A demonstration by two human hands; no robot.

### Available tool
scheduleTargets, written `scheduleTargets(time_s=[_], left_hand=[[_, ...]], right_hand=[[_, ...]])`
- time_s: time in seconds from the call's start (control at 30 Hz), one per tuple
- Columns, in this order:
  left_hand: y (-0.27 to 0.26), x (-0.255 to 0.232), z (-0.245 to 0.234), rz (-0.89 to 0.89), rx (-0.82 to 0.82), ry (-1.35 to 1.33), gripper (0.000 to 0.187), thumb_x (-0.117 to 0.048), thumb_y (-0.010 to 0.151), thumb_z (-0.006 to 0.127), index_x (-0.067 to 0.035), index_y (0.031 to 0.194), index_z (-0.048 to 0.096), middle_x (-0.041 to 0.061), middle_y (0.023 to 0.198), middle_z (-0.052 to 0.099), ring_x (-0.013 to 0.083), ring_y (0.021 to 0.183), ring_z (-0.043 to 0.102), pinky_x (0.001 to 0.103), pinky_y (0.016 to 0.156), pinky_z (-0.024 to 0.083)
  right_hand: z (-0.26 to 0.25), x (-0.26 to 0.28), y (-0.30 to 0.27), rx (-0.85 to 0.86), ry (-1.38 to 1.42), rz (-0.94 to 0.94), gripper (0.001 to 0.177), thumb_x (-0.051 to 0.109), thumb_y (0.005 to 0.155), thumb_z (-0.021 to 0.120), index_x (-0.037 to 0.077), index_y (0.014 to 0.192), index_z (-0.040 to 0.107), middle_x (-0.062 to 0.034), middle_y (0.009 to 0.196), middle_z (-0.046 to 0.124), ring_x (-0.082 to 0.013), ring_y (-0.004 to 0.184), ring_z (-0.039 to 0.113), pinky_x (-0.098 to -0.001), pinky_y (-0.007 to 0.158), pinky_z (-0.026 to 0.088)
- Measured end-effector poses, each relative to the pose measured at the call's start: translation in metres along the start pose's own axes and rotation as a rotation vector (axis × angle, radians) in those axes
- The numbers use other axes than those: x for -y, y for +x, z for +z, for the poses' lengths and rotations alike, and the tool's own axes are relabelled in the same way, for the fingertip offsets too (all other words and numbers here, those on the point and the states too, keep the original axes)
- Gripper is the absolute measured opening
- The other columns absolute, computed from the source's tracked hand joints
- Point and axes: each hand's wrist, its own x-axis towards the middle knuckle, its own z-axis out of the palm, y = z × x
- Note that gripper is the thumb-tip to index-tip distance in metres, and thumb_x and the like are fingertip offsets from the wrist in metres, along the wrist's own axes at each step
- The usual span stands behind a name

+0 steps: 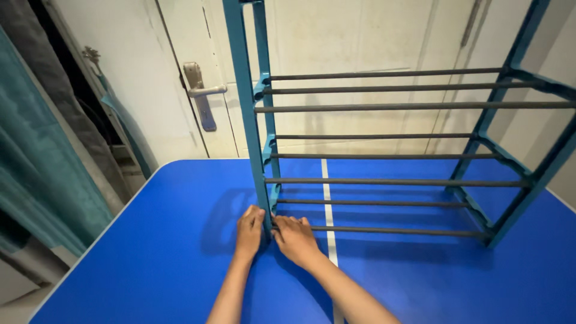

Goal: The person disassembles a teal metal rack by removing horizontal bars, then reassembles it by inserting the bars back into the frame. The person handles the rack and bars by hand on a blue table.

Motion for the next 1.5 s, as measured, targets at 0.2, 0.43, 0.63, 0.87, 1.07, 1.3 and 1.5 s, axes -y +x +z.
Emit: scheduleTargets(time_s=[0.2, 0.43, 0.63, 0.87, 1.07, 1.3, 1.5], left_hand=[[0.0, 0.003, 0.003, 0.008, -0.027, 0.126, 0.03, -0.018, 0.103, 0.051, -0.001, 0.087, 0.069, 0.014, 0.081, 0.062, 0.0306, 0.071, 0.062, 0.04, 0.065, 0.046], [0.005, -0.009, -0.005, -0.041, 0.012, 0.104, 0.029, -0.02, 0.1, 0.053, -0.003, 0.086, 0.073, 0.01, 0.077, 0.063, 0.026, 0.064, 0.061, 0.039, 0.06, 0.046], [0.005, -0.013, -0.011, -0.02, 0.061, 0.131, 0.031, -0.022, 0.101, 0.053, -0.005, 0.087, 0.075, 0.009, 0.077, 0.061, 0.0245, 0.062, 0.057, 0.037, 0.06, 0.043], [0.006, -0.017, -0.015, 0.014, 0.066, 0.169, 0.031, -0.026, 0.101, 0.054, -0.008, 0.089, 0.075, 0.009, 0.078, 0.059, 0.0249, 0.065, 0.056, 0.038, 0.061, 0.044], [0.005, -0.021, -0.016, -0.057, 0.086, 0.228, 0.033, -0.029, 0.101, 0.052, -0.011, 0.09, 0.077, 0.008, 0.078, 0.06, 0.0269, 0.064, 0.058, 0.039, 0.061, 0.044], [0.005, -0.022, -0.012, -0.051, 0.077, 0.251, 0.032, -0.029, 0.102, 0.051, -0.011, 0.093, 0.076, 0.01, 0.081, 0.061, 0.0303, 0.069, 0.06, 0.042, 0.064, 0.045], [0.004, -0.015, -0.013, -0.048, 0.065, 0.256, 0.034, -0.03, 0.103, 0.05, -0.008, 0.089, 0.071, 0.012, 0.081, 0.063, 0.0333, 0.071, 0.061, 0.044, 0.065, 0.046]], right_hand=[[0.009, -0.004, -0.001, -0.134, -0.089, -0.068, 0.024, 0.027, 0.094, 0.066, 0.009, 0.11, 0.063, -0.0076, 0.096, 0.07, -0.0298, 0.091, 0.067, -0.047, 0.077, 0.047], [0.006, -0.006, 0.004, -0.106, -0.103, -0.053, 0.022, 0.032, 0.094, 0.067, 0.011, 0.101, 0.065, -0.006, 0.088, 0.069, -0.0287, 0.085, 0.068, -0.0468, 0.069, 0.048], [0.001, -0.001, 0.003, -0.07, -0.082, 0.0, 0.026, 0.038, 0.094, 0.066, 0.012, 0.095, 0.065, -0.006, 0.084, 0.07, -0.0291, 0.082, 0.069, -0.0473, 0.069, 0.049], [-0.003, 0.007, 0.004, -0.05, -0.087, 0.09, 0.034, 0.044, 0.085, 0.074, 0.011, 0.092, 0.067, -0.0059, 0.079, 0.072, -0.0287, 0.077, 0.071, -0.0465, 0.07, 0.051], [-0.008, 0.012, 0.004, -0.081, -0.078, 0.104, 0.034, 0.044, 0.083, 0.077, 0.011, 0.086, 0.068, -0.0069, 0.072, 0.071, -0.0289, 0.073, 0.07, -0.0456, 0.068, 0.051], [-0.008, 0.016, -0.007, -0.146, -0.077, 0.013, 0.021, 0.025, 0.08, 0.079, 0.01, 0.084, 0.064, -0.0078, 0.076, 0.071, -0.0295, 0.074, 0.07, -0.0451, 0.067, 0.051], [-0.018, 0.014, -0.008, -0.09, 0.253, -0.021, 0.042, 0.0, 0.076, 0.068, 0.004, 0.116, 0.059, -0.0168, 0.112, 0.065, -0.0379, 0.107, 0.062, -0.0468, 0.087, 0.051]])
